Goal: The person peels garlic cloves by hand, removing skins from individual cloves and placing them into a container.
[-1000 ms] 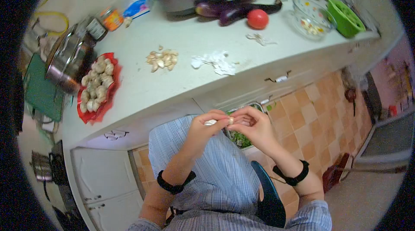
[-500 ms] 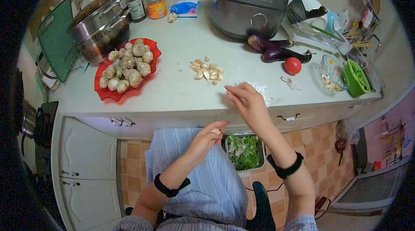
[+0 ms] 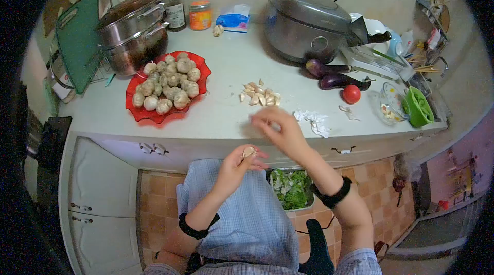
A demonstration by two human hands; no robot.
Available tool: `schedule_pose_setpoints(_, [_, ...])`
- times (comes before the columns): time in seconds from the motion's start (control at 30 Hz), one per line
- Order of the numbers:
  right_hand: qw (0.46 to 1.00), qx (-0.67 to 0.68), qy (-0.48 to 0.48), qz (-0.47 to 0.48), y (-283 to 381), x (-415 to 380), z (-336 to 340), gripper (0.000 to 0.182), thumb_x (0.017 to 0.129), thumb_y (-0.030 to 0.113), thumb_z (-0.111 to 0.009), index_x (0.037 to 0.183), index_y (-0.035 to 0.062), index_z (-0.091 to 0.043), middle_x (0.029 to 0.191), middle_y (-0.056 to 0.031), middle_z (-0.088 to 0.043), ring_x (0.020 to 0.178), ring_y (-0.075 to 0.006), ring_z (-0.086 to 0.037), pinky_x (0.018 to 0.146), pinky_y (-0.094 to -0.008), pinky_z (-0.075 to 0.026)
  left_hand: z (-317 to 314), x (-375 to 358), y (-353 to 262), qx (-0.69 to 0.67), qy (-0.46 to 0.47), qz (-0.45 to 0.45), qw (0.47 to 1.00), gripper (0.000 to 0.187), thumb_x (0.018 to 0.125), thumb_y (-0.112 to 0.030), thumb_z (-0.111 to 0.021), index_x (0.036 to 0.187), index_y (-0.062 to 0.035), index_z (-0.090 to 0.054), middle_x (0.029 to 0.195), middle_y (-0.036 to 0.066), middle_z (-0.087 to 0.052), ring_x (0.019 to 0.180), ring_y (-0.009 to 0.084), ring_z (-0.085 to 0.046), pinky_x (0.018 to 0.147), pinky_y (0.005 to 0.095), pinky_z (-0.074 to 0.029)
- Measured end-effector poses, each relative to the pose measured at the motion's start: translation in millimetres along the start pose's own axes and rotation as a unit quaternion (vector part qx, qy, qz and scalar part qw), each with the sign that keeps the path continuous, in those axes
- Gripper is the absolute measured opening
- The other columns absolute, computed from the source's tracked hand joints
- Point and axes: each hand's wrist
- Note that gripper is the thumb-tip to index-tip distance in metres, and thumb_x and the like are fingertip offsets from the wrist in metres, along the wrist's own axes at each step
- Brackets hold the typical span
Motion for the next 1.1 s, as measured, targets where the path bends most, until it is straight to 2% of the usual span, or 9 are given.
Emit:
schedule_pose_setpoints(0.03, [0.988, 0.105, 0.088, -0.077, 6, -14, 5, 0.019, 0.075, 0.012, -0.061, 0.093, 0.0060, -0.062, 0.095, -0.0100, -0.055, 0.083, -0.0191, -0.055, 0.071, -0.0284, -0.044, -2, 1, 1, 0.044, -0.002, 0.002, 0.999, 0.023, 0.088, -0.010, -0.041, 0.108, 0.0023, -0.043, 0.099, 0.014, -0.056, 0.078, 0.0188, -0.060, 0.069, 0.0279, -0.049])
schedule_pose_setpoints(0.13, [0.992, 0.072, 0.097, -0.026, 13, -49, 10, 0.020, 0.075, 0.011, -0.062, 0.094, 0.0054, -0.062, 0.090, -0.0070, -0.056, 0.081, -0.0144, -0.055, 0.068, -0.0245, -0.044, -14, 4, 9, 0.074, -0.009, -0.017, 0.997, 0.020, 0.086, -0.009, -0.047, 0.101, 0.0027, -0.049, 0.084, 0.011, -0.060, 0.072, 0.0156, -0.061, 0.061, 0.0242, -0.047])
schedule_pose_setpoints(0.27, [0.967, 0.190, 0.053, -0.159, 14, -75, 26, 0.023, 0.073, 0.005, -0.064, 0.095, 0.0037, -0.062, 0.089, -0.0049, -0.056, 0.083, -0.0125, -0.055, 0.070, -0.0231, -0.046, -41, -1, 5, 0.187, -0.054, -0.036, 0.980, 0.014, 0.082, -0.009, -0.051, 0.091, 0.0006, -0.054, 0.074, 0.009, -0.062, 0.064, 0.0148, -0.061, 0.055, 0.0251, -0.047])
schedule_pose_setpoints(0.57, [0.950, 0.231, -0.070, -0.198, -5, -108, 49, 0.020, 0.072, 0.000, -0.062, 0.092, 0.0015, -0.061, 0.090, -0.0056, -0.055, 0.085, -0.0129, -0.055, 0.072, -0.0227, -0.046, -65, 8, 13, 0.416, -0.032, -0.107, 0.902, 0.015, 0.077, -0.015, -0.058, 0.087, -0.0039, -0.059, 0.065, 0.008, -0.060, 0.057, 0.0205, -0.060, 0.051, 0.0289, -0.045])
schedule_pose_setpoints(0.67, [0.947, 0.217, -0.123, -0.204, -17, -121, 62, 0.018, 0.072, -0.001, -0.061, 0.090, 0.0006, -0.061, 0.091, -0.0054, -0.055, 0.084, -0.0120, -0.055, 0.072, -0.0232, -0.046, -84, 25, 40, 0.306, 0.043, -0.076, 0.948, 0.020, 0.078, -0.014, -0.057, 0.095, -0.0042, -0.057, 0.077, 0.009, -0.062, 0.066, 0.0213, -0.061, 0.057, 0.0296, -0.048])
schedule_pose_setpoints(0.77, [0.955, 0.170, -0.143, -0.196, -21, -137, 70, 0.017, 0.072, -0.002, -0.061, 0.088, 0.0007, -0.061, 0.091, -0.0064, -0.056, 0.084, -0.0132, -0.055, 0.071, -0.0236, -0.046, -98, 37, 71, 0.223, -0.042, -0.237, 0.945, 0.029, 0.082, -0.014, -0.053, 0.108, -0.0014, -0.051, 0.094, 0.011, -0.060, 0.080, 0.0213, -0.061, 0.069, 0.0292, -0.049])
schedule_pose_setpoints(0.83, [0.964, 0.133, -0.146, -0.176, -29, -146, 74, 0.017, 0.071, -0.003, -0.061, 0.088, 0.0007, -0.061, 0.090, -0.0070, -0.057, 0.084, -0.0142, -0.056, 0.071, -0.0239, -0.046, -98, 38, 54, -0.091, 0.078, 0.094, 0.988, 0.033, 0.084, -0.007, -0.049, 0.115, 0.0037, -0.043, 0.109, 0.013, -0.052, 0.095, 0.0214, -0.055, 0.079, 0.0301, -0.048])
schedule_pose_setpoints(0.97, [0.992, -0.004, -0.099, -0.072, -33, -154, 78, 0.020, 0.070, -0.004, -0.060, 0.089, 0.0011, -0.060, 0.089, -0.0087, -0.058, 0.084, -0.0167, -0.057, 0.072, -0.0245, -0.046, -100, 40, 59, -0.087, 0.111, 0.168, 0.976, 0.031, 0.085, -0.007, -0.049, 0.113, 0.0067, -0.044, 0.104, 0.014, -0.054, 0.093, 0.0192, -0.056, 0.079, 0.0303, -0.048])
schedule_pose_setpoints(1.1, [0.982, -0.019, -0.150, -0.113, -34, -157, 74, 0.022, 0.070, -0.005, -0.061, 0.091, 0.0018, -0.060, 0.091, -0.0086, -0.058, 0.085, -0.0159, -0.056, 0.071, -0.0253, -0.046, -100, 37, 65, -0.042, 0.091, 0.055, 0.993, 0.032, 0.082, -0.002, -0.051, 0.112, 0.0068, -0.045, 0.103, 0.015, -0.056, 0.094, 0.0180, -0.056, 0.079, 0.0282, -0.048])
Point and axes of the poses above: each hand's wrist, its own x-axis towards the middle knuckle, its own z-axis out of the back of the hand, y = z × x
